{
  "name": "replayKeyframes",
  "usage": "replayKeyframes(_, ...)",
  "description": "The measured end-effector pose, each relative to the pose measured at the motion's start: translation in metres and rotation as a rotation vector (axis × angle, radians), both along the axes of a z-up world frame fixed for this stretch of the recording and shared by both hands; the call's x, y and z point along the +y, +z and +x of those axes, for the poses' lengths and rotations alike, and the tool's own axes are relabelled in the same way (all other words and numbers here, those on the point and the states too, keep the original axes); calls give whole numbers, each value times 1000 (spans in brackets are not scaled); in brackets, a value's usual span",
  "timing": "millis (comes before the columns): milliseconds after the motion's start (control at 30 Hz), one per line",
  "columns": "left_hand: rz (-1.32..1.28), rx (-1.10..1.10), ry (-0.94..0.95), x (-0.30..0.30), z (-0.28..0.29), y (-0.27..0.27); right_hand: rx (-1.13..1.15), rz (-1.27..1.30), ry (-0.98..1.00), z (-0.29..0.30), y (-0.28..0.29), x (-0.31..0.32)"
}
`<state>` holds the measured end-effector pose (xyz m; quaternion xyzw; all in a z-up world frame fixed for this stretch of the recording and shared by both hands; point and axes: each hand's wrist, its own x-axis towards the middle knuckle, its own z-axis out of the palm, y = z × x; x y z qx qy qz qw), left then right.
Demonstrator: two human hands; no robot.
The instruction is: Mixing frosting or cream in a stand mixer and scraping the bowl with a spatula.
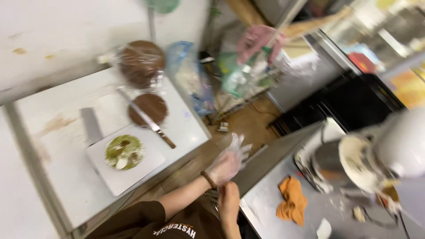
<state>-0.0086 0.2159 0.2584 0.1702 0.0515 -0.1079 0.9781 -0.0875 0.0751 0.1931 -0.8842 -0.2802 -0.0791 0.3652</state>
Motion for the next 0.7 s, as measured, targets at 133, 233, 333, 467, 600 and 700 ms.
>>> replayKeyframes(133, 139, -272, 0, -7, -7, 63, -35, 26, 35, -19, 41, 3)
replayKeyframes(233, -63, -204, -152, -35, 7, 46, -32, 86, 101, -18, 68, -7)
replayKeyframes(333, -75, -375, -89, -75, 35, -3, 17, 109, 200, -18, 97, -22)
replayKeyframes(467, -34, -115, -117, -90, 43, 52, 13, -21, 334, -15, 140, -63)
replayKeyframes(600, -230, 167, 158, -128, 77, -13, 15, -48, 363, -5, 156, -110)
replayKeyframes(700, -298, -25, 228, -161, 86, -16, -30, -38, 401, -4, 157, -141)
